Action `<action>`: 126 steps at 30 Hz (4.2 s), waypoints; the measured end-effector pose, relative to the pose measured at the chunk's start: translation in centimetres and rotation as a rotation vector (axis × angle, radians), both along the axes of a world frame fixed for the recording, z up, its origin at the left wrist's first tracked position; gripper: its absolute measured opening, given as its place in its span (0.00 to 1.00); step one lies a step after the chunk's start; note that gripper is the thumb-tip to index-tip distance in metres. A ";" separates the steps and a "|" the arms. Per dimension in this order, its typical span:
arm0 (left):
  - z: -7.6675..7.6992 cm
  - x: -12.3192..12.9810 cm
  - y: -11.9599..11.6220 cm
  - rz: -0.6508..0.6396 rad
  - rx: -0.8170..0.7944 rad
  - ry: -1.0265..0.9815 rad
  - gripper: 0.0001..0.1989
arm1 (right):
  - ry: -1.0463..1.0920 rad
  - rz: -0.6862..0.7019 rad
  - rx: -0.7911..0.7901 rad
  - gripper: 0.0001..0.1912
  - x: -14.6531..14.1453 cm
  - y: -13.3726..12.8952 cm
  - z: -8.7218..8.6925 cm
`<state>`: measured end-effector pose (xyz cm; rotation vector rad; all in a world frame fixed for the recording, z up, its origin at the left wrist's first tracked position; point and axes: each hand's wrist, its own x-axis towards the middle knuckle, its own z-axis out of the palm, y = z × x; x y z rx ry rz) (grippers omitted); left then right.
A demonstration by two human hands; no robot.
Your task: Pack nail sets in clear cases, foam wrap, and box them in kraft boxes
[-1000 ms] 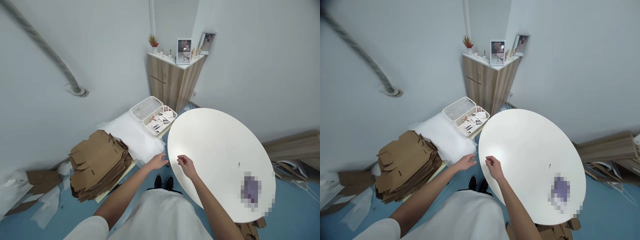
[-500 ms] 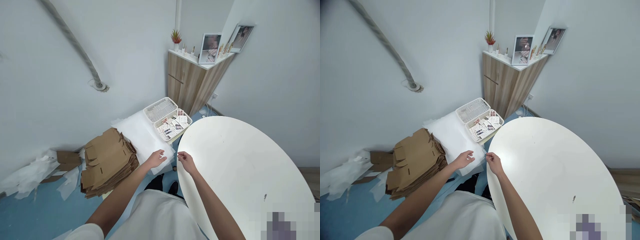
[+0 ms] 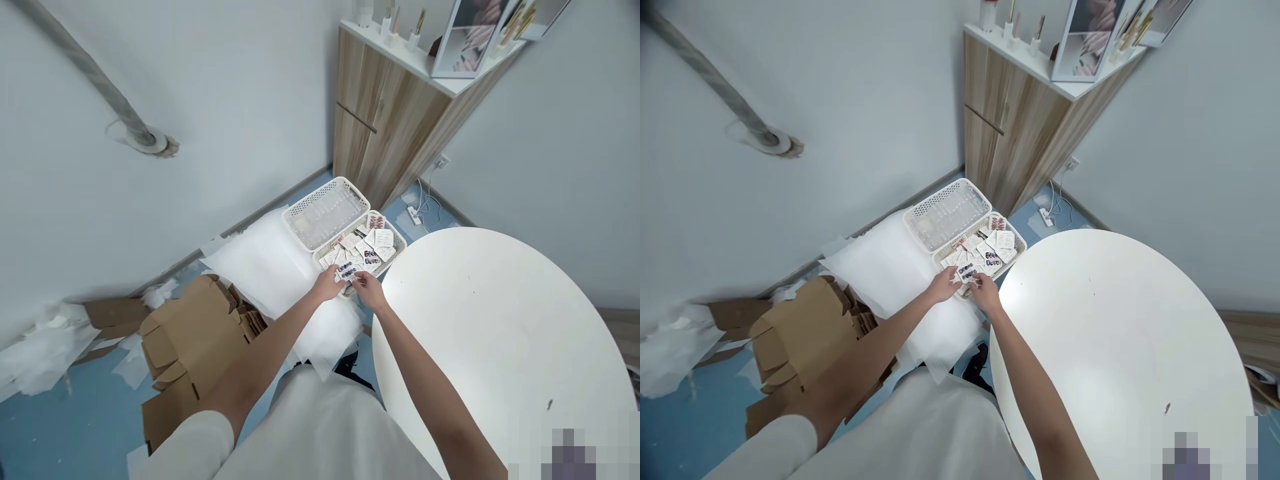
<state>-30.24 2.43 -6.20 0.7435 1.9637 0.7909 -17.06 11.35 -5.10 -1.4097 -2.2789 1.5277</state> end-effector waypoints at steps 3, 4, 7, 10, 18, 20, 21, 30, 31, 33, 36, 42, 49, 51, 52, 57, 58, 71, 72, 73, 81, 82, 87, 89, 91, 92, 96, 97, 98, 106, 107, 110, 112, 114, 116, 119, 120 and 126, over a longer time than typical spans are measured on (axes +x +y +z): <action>-1.2 -1.1 1.9 -0.007 -0.065 -0.016 0.31 | -0.111 0.047 0.040 0.19 -1.7 0.9 -1.1; -1.5 -1.4 2.4 -0.014 -0.091 -0.026 0.32 | -0.148 0.062 0.058 0.20 -2.1 1.1 -1.4; -2.0 -2.0 3.5 -0.017 -0.158 -0.080 0.33 | -0.247 0.098 0.098 0.22 -3.0 1.6 -2.0; -2.3 -2.3 4.1 -0.018 -0.200 -0.123 0.31 | -0.315 0.124 0.097 0.23 -3.5 1.9 -2.5; -2.4 -2.3 4.3 -0.072 -0.227 -0.115 0.30 | -0.373 0.104 0.087 0.24 -3.8 2.0 -3.0; -2.4 -2.2 4.3 -0.062 -0.223 -0.116 0.30 | -0.366 0.082 0.084 0.23 -3.9 2.0 -2.9; -2.4 -2.2 4.2 -0.057 -0.219 -0.116 0.31 | -0.358 0.065 0.086 0.22 -3.9 1.9 -2.9; -2.3 -2.3 4.0 0.033 -0.129 -0.100 0.29 | -0.105 -0.183 0.039 0.14 -3.2 1.3 -1.9; -2.0 -2.1 4.0 0.047 -0.092 -0.093 0.28 | -0.059 -0.214 0.034 0.15 -2.6 1.1 -1.6; -1.2 -1.3 3.9 0.069 -0.001 -0.089 0.27 | 0.045 -0.291 -0.010 0.16 -1.2 0.8 -0.8; 0.4 0.9 3.7 0.080 0.127 -0.126 0.25 | 0.216 -0.432 -0.128 0.18 1.9 -0.2 0.8; 3.1 8.1 2.7 -0.109 0.268 -0.227 0.19 | 0.452 -0.657 -0.183 0.27 10.4 -3.7 4.2; 5.3 18.4 0.3 -0.384 0.261 -0.208 0.18 | 0.525 -0.730 -0.161 0.32 22.1 -9.6 5.9; 5.3 21.2 -0.6 -0.432 0.245 -0.229 0.17 | 0.526 -0.753 -0.172 0.33 25.2 -11.0 5.7; 5.2 22.5 -1.1 -0.449 0.238 -0.238 0.17 | 0.522 -0.763 -0.178 0.33 26.6 -11.6 5.6; 4.5 27.5 -3.1 -0.479 0.208 -0.301 0.15 | 0.540 -0.788 -0.186 0.33 32.0 -13.5 4.9; 4.5 28.2 -3.4 -0.481 0.204 -0.313 0.15 | 0.547 -0.788 -0.186 0.33 32.7 -13.7 4.8; 5.7 30.0 -1.6 -0.676 0.223 -0.418 0.14 | 0.409 -0.794 -0.102 0.16 36.3 -12.4 5.1; 5.8 30.0 -1.5 -0.636 0.221 -0.429 0.16 | 0.436 -0.798 -0.146 0.15 36.2 -12.4 5.2; 5.9 29.9 -1.4 -0.585 0.215 -0.438 0.17 | 0.478 -0.821 -0.202 0.15 36.1 -12.5 5.4; 5.2 29.8 -3.0 -0.532 0.172 -0.532 0.16 | 0.848 -1.067 -0.592 0.14 33.7 -14.6 5.4; 5.1 29.8 -3.0 -0.529 0.182 -0.524 0.15 | 0.827 -1.054 -0.605 0.13 33.6 -14.8 5.4; 5.4 29.2 -1.9 -0.601 0.252 -0.376 0.11 | 0.707 -0.971 -0.510 0.11 34.3 -14.6 5.4; 5.6 29.0 -1.4 -0.625 0.275 -0.305 0.10 | 0.669 -0.941 -0.486 0.12 34.8 -14.3 5.5; 5.9 28.9 -1.0 -0.616 0.288 -0.272 0.10 | 0.621 -0.911 -0.500 0.12 35.0 -14.1 5.7; 5.9 28.9 -0.8 -0.604 0.293 -0.269 0.10 | 0.606 -0.905 -0.512 0.13 35.1 -14.0 5.7; 6.0 29.2 -0.7 -0.562 0.299 -0.264 0.09 | 0.603 -0.898 -0.564 0.13 35.0 -14.2 5.8; 6.0 29.3 -0.7 -0.552 0.300 -0.260 0.09 | 0.603 -0.894 -0.576 0.13 35.0 -14.2 5.7; 6.0 29.3 -0.7 -0.545 0.300 -0.258 0.10 | 0.603 -0.889 -0.584 0.13 34.9 -14.3 5.7; 5.7 28.9 -1.3 -0.605 0.223 -0.268 0.12 | 0.563 -0.882 -0.367 0.15 35.1 -13.0 5.1; 5.7 28.8 -1.4 -0.598 0.213 -0.279 0.12 | 0.533 -0.844 -0.309 0.16 35.0 -12.5 5.0; 5.7 28.6 -1.6 -0.560 0.227 -0.313 0.12 | 0.434 -0.673 -0.178 0.17 34.5 -11.1 4.8; 5.5 28.4 -1.7 -0.554 0.239 -0.331 0.11 | 0.391 -0.578 -0.124 0.17 33.8 -10.0 4.7; 5.1 27.9 -2.0 -0.515 0.236 -0.347 0.10 | 0.369 -0.535 -0.085 0.16 32.9 -9.2 4.4; 4.5 27.0 -2.3 -0.395 0.225 -0.353 0.09 | 0.356 -0.540 -0.084 0.18 31.8 -8.6 4.0; 3.4 25.2 -2.7 -0.141 0.210 -0.334 0.10 | 0.341 -0.536 -0.162 0.27 29.7 -8.3 3.2; 3.1 24.4 -2.8 -0.072 0.204 -0.326 0.10 | 0.337 -0.520 -0.180 0.30 28.8 -8.3 2.8; 1.1 19.2 -2.0 0.015 0.147 -0.255 0.11 | 0.246 -0.397 -0.082 0.34 22.1 -7.1 -0.1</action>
